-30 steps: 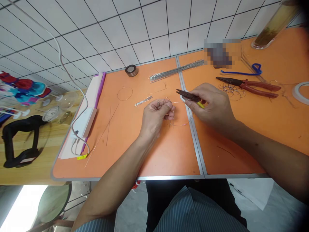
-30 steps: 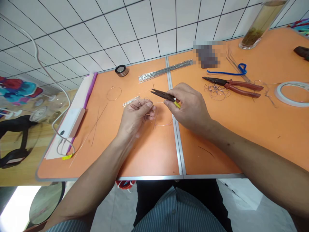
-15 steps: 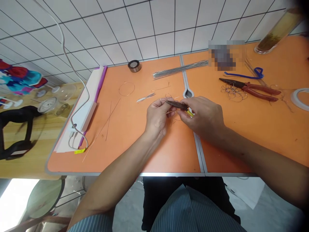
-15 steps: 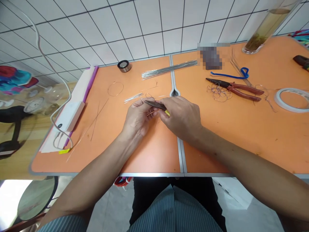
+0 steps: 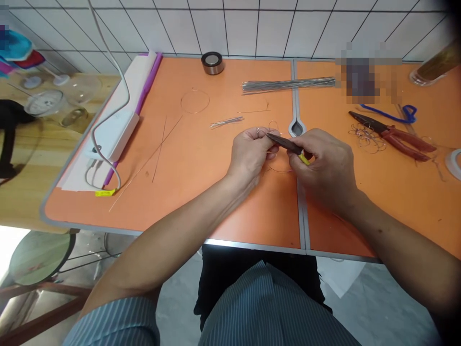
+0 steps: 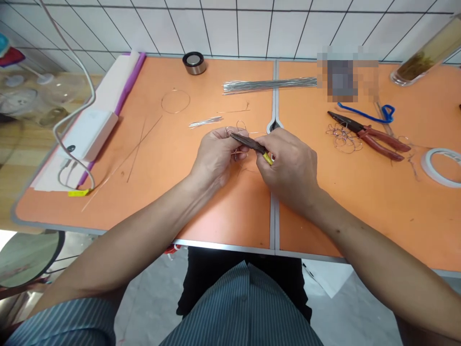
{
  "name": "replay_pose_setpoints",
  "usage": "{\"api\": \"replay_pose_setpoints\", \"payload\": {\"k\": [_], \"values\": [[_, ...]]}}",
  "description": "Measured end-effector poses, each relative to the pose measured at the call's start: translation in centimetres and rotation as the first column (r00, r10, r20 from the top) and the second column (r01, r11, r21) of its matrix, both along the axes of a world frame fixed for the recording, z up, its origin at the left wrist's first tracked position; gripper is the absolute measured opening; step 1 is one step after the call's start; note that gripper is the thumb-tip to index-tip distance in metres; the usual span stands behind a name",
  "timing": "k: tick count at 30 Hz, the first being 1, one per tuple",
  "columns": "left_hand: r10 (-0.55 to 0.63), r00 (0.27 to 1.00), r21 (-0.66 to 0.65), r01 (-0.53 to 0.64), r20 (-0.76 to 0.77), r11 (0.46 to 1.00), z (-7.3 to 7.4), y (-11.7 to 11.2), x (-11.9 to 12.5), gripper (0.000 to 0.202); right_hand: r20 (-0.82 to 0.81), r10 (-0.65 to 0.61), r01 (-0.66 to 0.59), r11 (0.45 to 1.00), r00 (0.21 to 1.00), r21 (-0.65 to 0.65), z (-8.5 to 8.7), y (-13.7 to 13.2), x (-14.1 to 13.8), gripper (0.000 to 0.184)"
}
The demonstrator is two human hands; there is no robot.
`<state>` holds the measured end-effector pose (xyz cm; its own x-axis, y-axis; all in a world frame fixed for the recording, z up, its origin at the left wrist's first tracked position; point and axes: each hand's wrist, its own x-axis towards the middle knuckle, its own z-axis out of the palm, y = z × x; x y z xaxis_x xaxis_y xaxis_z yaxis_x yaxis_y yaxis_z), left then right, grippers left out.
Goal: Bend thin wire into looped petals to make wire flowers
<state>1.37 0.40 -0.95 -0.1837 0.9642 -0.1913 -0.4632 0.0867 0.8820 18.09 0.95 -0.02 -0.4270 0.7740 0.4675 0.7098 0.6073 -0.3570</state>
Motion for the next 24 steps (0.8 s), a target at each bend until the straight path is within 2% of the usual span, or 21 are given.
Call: {"api": "replay_pose_setpoints", "payload": {"k": [9,13,15,17,19,20,22,24], "values": [[-0.006,1.000,-0.015,0.006,-0.016,1.000,0.6,0.1,-0.2,0.032,-0.003,0.018,-0.018,1.000,1.000,-0.009,0.3,0.3,0.1,0.021],[0.031,0.999,-0.024,-0.032,-0.023,0.999,0.6,0.4,-0.7,0.030,-0.030,0.064,-0.064,0.998,0.998,-0.027,1.1,0.4,0.6,0.018],[0.066,0.997,-0.029,-0.067,-0.035,0.997,0.7,0.6,-1.2,0.031,-0.098,0.000,-0.001,1.000,0.995,-0.010,1.7,1.2,1.6,0.015],[0.079,0.996,-0.025,-0.080,-0.041,0.996,0.9,0.8,-1.7,0.029,-0.136,-0.121,0.123,0.992,0.983,0.006,1.9,2.6,3.0,0.015],[0.080,0.996,-0.021,-0.081,-0.039,0.996,1.0,0.9,-2.2,0.025,-0.003,-0.196,0.195,0.980,0.981,-0.047,1.7,4.2,4.6,0.013],[0.078,0.996,-0.023,-0.079,-0.036,0.997,1.0,1.0,-2.4,0.023,0.100,-0.193,0.201,0.976,0.976,-0.083,1.4,4.9,5.3,0.017],[0.072,0.997,-0.033,-0.073,-0.025,0.997,0.9,1.1,-2.6,0.023,0.271,-0.125,0.167,0.976,0.954,-0.137,0.8,5.9,6.3,0.027],[0.059,0.998,-0.043,-0.059,-0.007,0.997,0.7,1.1,-2.7,0.028,0.364,-0.018,0.093,0.978,0.931,-0.189,0.3,6.2,6.8,0.032]]}}
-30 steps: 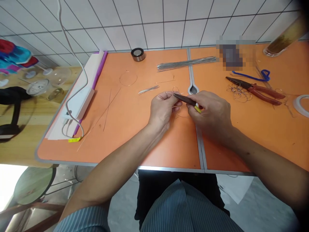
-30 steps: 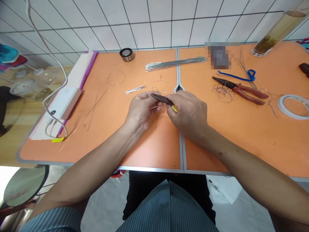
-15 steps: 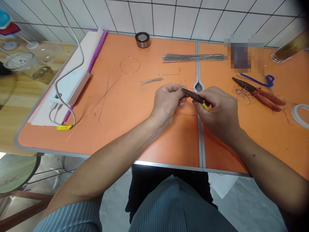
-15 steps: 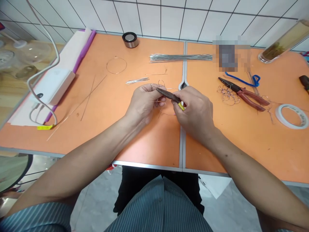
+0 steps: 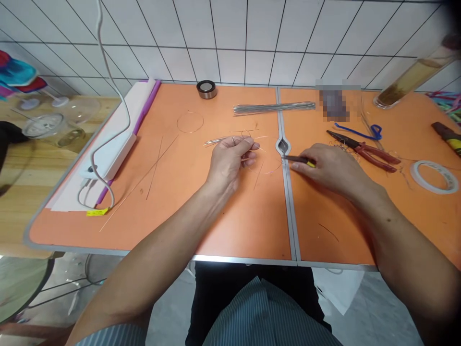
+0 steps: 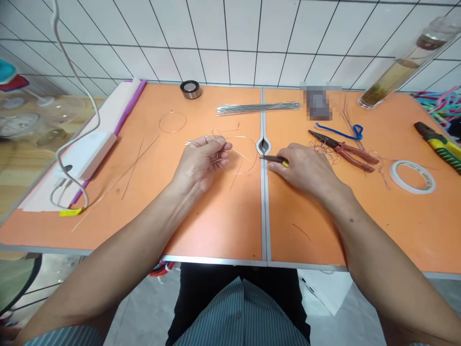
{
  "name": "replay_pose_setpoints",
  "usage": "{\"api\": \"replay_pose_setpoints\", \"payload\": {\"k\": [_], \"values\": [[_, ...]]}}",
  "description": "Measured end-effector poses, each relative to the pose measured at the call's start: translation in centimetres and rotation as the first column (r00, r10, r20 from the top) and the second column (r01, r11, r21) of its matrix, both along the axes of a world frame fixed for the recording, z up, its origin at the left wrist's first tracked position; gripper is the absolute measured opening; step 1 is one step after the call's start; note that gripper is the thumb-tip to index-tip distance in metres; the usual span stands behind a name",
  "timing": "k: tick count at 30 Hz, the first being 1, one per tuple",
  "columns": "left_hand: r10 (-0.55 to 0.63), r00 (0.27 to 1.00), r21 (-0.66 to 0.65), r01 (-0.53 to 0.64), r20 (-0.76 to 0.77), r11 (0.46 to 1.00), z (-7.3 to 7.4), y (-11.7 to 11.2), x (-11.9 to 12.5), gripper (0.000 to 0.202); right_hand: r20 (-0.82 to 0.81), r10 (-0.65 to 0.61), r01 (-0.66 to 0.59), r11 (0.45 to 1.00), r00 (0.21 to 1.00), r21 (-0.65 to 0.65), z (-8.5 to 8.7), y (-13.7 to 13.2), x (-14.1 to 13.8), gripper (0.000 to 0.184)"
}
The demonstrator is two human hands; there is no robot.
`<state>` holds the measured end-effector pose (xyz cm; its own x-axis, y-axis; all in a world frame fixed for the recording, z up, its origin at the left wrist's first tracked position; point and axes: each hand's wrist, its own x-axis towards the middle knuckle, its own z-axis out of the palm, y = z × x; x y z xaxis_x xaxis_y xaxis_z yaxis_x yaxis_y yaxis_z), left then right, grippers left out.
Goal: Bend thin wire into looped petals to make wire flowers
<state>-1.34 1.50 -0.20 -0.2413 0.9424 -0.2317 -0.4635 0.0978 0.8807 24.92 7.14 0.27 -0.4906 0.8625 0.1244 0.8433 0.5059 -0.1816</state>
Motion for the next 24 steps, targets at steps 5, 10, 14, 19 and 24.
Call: {"api": "replay_pose_setpoints", "payload": {"k": [5,10,14,19,24], "values": [[-0.026,0.999,0.011,0.026,0.041,1.000,-0.4,0.0,0.0,0.031,0.040,0.188,-0.185,0.981,0.981,-0.057,0.0,-0.7,0.6,0.029],[-0.029,0.998,-0.001,0.029,0.051,1.000,-0.6,0.0,0.0,0.035,-0.058,0.220,-0.222,0.974,0.974,-0.039,0.7,-1.2,0.4,0.027],[-0.039,0.999,-0.005,0.039,0.034,0.999,-0.7,0.0,0.5,0.032,-0.309,0.172,-0.110,0.972,0.935,0.209,1.4,-2.8,-1.5,0.018],[-0.068,0.997,-0.030,0.069,0.020,0.997,-0.6,-0.5,1.5,0.023,-0.091,0.233,-0.168,0.876,0.968,0.451,0.3,-5.0,-3.9,0.019],[-0.113,0.993,-0.058,0.112,-0.017,0.992,-0.4,-0.9,2.0,0.023,0.083,0.154,-0.174,0.824,0.985,0.540,-0.4,-5.4,-4.3,0.023]]}}
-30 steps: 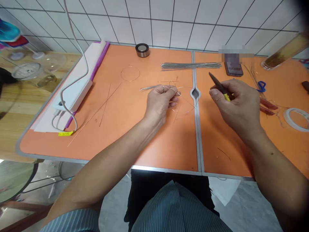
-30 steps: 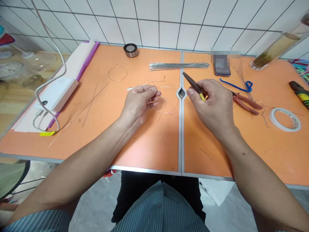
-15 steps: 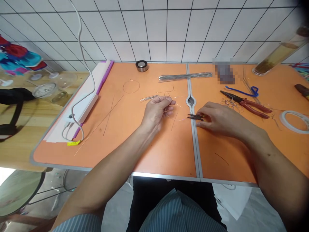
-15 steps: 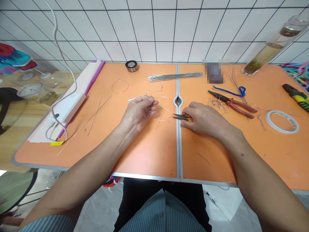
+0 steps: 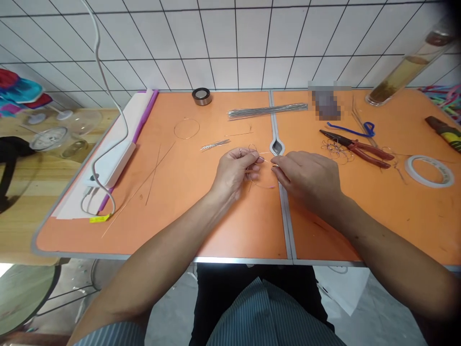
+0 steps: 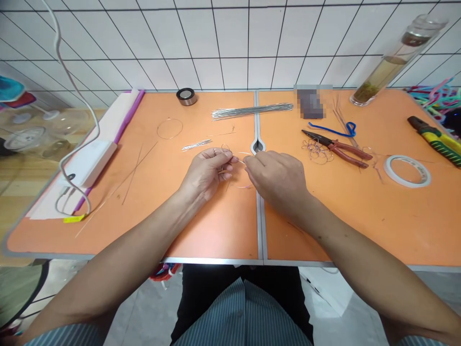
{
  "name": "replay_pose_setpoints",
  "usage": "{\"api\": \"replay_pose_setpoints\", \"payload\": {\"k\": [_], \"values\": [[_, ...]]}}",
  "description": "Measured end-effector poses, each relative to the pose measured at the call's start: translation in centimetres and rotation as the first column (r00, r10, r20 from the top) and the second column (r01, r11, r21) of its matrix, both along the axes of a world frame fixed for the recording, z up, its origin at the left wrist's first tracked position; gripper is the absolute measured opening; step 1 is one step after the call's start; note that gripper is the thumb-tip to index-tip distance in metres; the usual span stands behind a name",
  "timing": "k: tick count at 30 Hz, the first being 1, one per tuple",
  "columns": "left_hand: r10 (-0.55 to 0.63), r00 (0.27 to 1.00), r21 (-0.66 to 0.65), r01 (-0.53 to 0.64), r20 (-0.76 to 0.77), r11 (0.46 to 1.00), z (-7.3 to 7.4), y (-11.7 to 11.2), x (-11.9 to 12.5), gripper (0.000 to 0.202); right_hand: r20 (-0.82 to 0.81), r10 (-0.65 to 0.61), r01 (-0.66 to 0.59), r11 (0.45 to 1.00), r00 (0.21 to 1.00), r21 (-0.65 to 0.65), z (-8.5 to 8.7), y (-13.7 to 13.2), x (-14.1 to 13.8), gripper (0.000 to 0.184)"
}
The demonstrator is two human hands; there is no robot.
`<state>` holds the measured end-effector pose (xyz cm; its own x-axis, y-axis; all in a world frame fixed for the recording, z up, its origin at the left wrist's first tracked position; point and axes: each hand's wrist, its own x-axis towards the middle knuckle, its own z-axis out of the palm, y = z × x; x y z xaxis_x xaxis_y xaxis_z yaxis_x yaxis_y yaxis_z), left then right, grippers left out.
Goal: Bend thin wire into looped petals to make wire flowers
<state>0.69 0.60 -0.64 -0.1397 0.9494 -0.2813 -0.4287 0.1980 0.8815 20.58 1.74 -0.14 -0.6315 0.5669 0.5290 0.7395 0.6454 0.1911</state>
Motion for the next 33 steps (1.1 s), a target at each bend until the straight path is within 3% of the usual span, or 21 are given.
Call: {"api": "replay_pose_setpoints", "payload": {"k": [6,15,21,33], "values": [[-0.058,0.990,0.049,0.065,-0.129,0.997,0.0,-0.3,0.0,0.018,0.027,-0.004,0.002,0.997,1.000,0.074,1.1,0.7,0.3,0.030],[-0.155,0.978,0.009,0.158,-0.141,0.987,1.1,-0.3,0.0,0.012,-0.027,-0.079,0.078,0.997,0.997,-0.026,1.5,1.5,1.2,0.026],[-0.232,0.960,0.026,0.239,-0.159,0.971,0.7,-0.3,-0.4,0.014,-0.069,-0.053,0.051,0.998,0.996,-0.035,1.5,1.7,1.4,0.028],[-0.318,0.902,0.007,0.334,-0.292,0.942,0.9,-0.8,0.0,0.017,-0.069,0.072,-0.067,0.994,0.995,0.084,1.3,2.3,1.8,0.026]]}}
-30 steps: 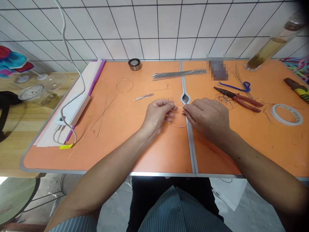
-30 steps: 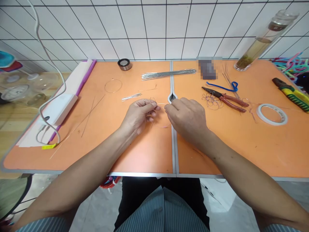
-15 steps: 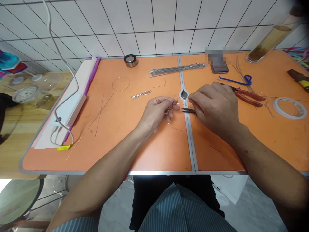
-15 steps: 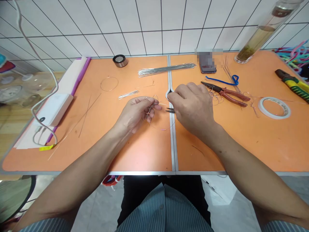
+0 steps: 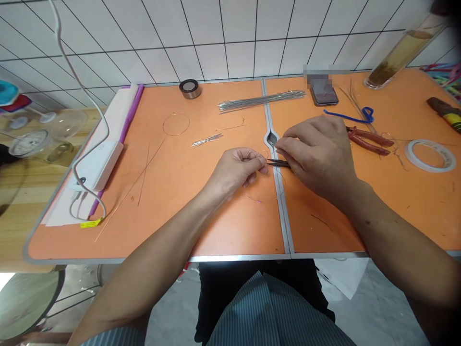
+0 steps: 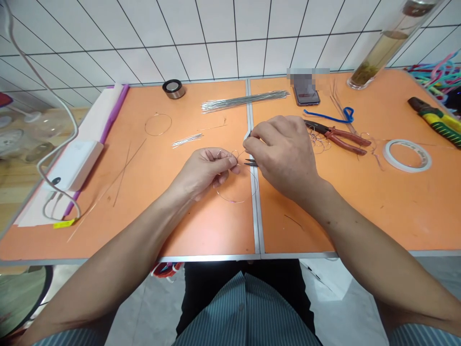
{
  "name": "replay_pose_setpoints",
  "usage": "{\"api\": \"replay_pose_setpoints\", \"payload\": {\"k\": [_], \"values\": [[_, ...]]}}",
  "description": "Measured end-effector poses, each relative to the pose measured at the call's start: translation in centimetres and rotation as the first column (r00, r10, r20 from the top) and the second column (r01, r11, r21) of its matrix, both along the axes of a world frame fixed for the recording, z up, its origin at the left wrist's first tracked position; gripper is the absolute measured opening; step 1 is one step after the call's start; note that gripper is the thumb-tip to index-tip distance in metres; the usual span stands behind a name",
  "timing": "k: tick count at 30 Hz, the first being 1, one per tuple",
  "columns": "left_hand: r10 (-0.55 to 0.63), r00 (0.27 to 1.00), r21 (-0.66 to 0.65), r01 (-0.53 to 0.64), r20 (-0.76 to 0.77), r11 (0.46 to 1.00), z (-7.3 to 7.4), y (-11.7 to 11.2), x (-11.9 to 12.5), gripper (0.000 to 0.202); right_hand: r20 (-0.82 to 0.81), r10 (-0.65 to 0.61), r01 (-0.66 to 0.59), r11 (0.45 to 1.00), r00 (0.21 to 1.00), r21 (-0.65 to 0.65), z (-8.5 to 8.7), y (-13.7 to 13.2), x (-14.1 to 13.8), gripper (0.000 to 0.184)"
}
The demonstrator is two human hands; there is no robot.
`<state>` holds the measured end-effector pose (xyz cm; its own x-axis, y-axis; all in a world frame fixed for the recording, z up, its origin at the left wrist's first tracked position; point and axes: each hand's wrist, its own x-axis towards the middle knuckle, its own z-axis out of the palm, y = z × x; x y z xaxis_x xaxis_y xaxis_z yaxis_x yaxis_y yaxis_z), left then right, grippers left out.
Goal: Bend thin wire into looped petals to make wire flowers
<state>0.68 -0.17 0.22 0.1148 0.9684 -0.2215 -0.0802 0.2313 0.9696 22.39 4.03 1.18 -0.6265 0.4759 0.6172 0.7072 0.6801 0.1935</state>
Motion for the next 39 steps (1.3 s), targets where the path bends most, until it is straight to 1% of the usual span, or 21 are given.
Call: {"api": "replay_pose_setpoints", "payload": {"k": [5,10,12,16,20,26,34,39], "values": [[-0.002,1.000,-0.020,0.002,-0.015,1.000,0.1,-0.1,0.2,0.009,0.001,0.065,-0.065,0.998,0.998,0.001,-0.2,0.0,-0.1,0.023],[0.014,1.000,-0.018,-0.014,-0.007,1.000,0.2,-0.2,0.4,0.011,0.075,0.009,0.005,0.982,0.997,-0.186,0.3,-0.5,-0.4,0.026],[0.020,1.000,-0.017,-0.020,0.000,1.000,0.3,-0.3,0.5,0.012,0.069,0.020,-0.005,0.977,0.997,-0.213,0.4,-0.6,-0.5,0.028],[0.020,1.000,-0.022,-0.020,0.010,1.000,0.4,-0.4,0.7,0.012,0.046,0.036,-0.027,0.981,0.998,-0.192,0.3,-0.7,-0.6,0.031],[0.026,1.000,-0.028,-0.026,0.015,0.999,0.6,-0.5,0.8,0.018,0.037,0.006,0.000,0.988,0.999,-0.154,0.0,-0.8,-0.7,0.030],[0.051,0.998,-0.029,-0.050,0.022,0.998,0.4,-0.8,1.1,0.016,0.001,-0.049,0.049,0.990,0.999,-0.129,0.1,-1.1,-1.1,0.032],[0.115,0.993,0.020,-0.116,0.030,0.993,0.1,-0.8,1.3,0.021,0.014,-0.116,0.117,0.989,0.993,-0.090,0.0,-1.2,-1.3,0.031],[0.138,0.990,0.028,-0.138,0.011,0.990,0.0,-0.9,1.4,0.022,-0.003,-0.132,0.130,0.984,0.991,-0.122,-0.1,-1.4,-1.3,0.029]]}}
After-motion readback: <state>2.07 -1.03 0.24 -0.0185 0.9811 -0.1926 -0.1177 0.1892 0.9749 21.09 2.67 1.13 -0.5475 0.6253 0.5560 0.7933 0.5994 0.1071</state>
